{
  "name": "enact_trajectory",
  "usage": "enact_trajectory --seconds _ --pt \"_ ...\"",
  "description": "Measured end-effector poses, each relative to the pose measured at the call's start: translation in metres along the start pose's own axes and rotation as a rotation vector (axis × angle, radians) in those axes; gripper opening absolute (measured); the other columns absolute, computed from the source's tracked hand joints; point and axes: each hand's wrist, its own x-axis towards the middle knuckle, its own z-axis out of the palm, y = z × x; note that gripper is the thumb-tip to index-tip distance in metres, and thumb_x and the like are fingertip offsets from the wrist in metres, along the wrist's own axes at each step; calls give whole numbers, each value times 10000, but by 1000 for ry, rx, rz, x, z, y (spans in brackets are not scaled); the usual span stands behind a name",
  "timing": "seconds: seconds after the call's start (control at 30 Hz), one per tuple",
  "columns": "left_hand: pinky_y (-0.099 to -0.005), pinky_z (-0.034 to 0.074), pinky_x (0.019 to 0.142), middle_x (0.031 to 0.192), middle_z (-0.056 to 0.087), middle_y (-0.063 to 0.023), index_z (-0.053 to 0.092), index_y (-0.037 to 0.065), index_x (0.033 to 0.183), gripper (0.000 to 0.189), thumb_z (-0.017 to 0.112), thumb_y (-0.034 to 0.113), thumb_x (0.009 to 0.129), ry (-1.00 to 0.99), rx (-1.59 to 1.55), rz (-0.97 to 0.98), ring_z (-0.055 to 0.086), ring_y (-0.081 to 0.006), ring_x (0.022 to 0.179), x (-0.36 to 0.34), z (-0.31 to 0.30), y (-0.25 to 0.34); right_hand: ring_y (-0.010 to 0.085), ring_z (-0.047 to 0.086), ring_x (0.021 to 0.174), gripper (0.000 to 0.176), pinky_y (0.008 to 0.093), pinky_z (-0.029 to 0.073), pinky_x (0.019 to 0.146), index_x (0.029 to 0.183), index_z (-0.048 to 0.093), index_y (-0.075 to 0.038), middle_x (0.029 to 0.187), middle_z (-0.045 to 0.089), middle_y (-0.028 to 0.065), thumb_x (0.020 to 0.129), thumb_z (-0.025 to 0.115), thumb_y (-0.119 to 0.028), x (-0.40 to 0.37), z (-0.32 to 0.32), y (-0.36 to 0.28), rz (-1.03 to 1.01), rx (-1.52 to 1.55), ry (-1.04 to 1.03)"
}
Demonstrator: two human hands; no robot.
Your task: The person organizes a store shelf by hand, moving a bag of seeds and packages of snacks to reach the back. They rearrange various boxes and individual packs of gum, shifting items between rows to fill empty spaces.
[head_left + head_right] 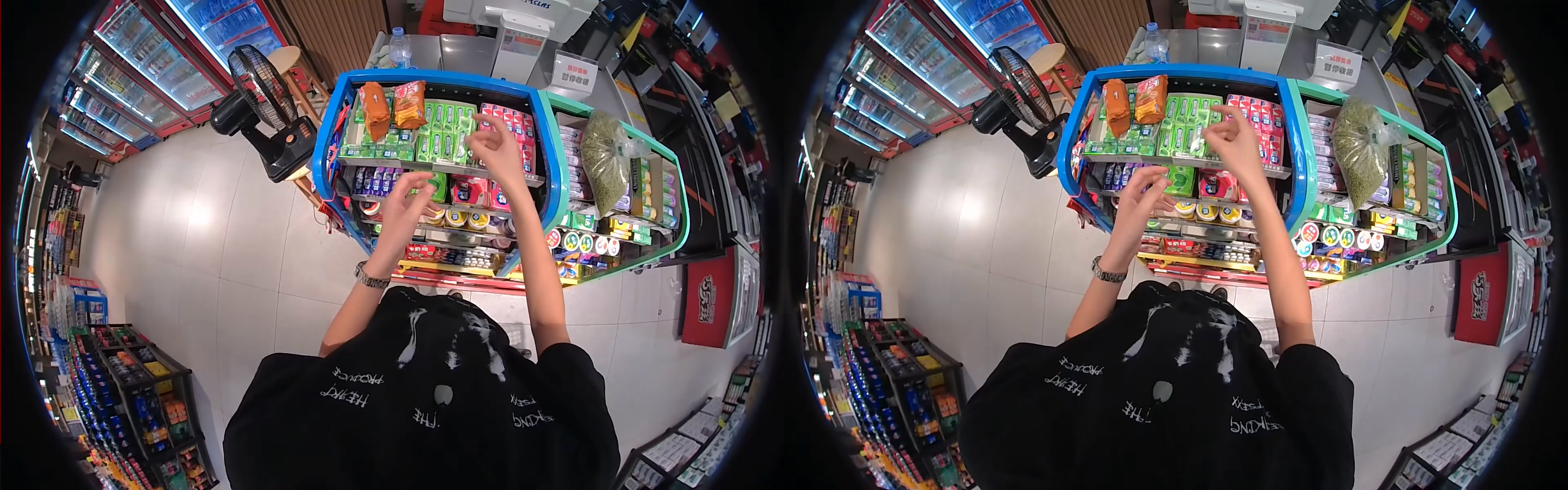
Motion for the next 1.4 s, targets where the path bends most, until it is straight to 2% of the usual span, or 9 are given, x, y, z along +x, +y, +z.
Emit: enact_trajectory --seconds 0.07,0.2,0.3,0.5,0.6,0.83,1.07,1.17,1.4 --pt "-281 538 730 1056 604 -91 542 24 1201 264 554 173 983 -30 -3 -14 648 -145 816 0 -3 -5 148 674 738 434 280 530 676 1200 597 -41 810 692 96 784 715 -70 38 -18 19 -165 -322 78" --pt "-277 523 743 1045 620 -96 544 30 1205 271 537 201 996 -95 -45 -42 635 -137 823 -12 -6 -16 217 694 751 450 341 541 715 1172 624 -49 792 702 120 734 718 -94 80 -19 24 -162 -591 77" --pt "-281 519 749 1026 630 -86 558 33 1193 258 528 202 1000 -82 -36 -75 631 -138 818 -23 -9 -26 342 683 785 347 423 537 745 1072 672 -41 852 701 154 737 710 -126 89 -15 31 -238 -831 86" --pt "-249 513 690 971 635 -69 577 59 1167 223 539 195 994 -26 -99 -145 622 -113 770 -37 -17 -38 331 616 972 282 433 514 784 1021 698 -71 997 669 151 750 717 -146 72 1 29 -321 -1189 223" --pt "-262 503 740 1001 623 -67 574 61 1178 257 544 239 994 -37 -81 -172 624 -129 819 -43 -18 -35 300 572 1028 280 424 479 850 1012 709 -81 1019 680 121 746 729 -165 63 -1 29 -533 -1072 111" --pt "-266 506 749 998 621 -66 571 49 1183 275 547 246 993 -80 -82 -205 624 -126 824 -48 -19 -43 304 547 1071 387 449 411 930 1053 707 -50 1101 670 94 727 766 -250 47 -21 26 -405 -1098 35" --pt "-253 502 751 995 622 -64 586 51 1171 252 538 227 997 -118 -108 -220 619 -111 818 -52 -16 -43 307 523 1111 434 445 408 955 1115 704 -82 1181 610 108 735 756 -285 50 -15 32 -498 -1248 119" --pt "-247 501 752 980 624 -60 590 49 1167 249 536 224 997 -119 -104 -217 618 -107 818 -53 -17 -44 309 526 1124 410 446 402 975 1149 690 -114 1141 635 118 747 705 -191 42 -9 31 -462 -1196 -60" --pt "-248 508 747 963 630 -58 595 34 1148 248 534 220 997 -85 -114 -201 630 -108 809 -58 -25 -50 340 622 968 477 435 491 887 1179 632 -36 998 640 164 709 712 -62 49 -10 -1 -324 -969 -141"
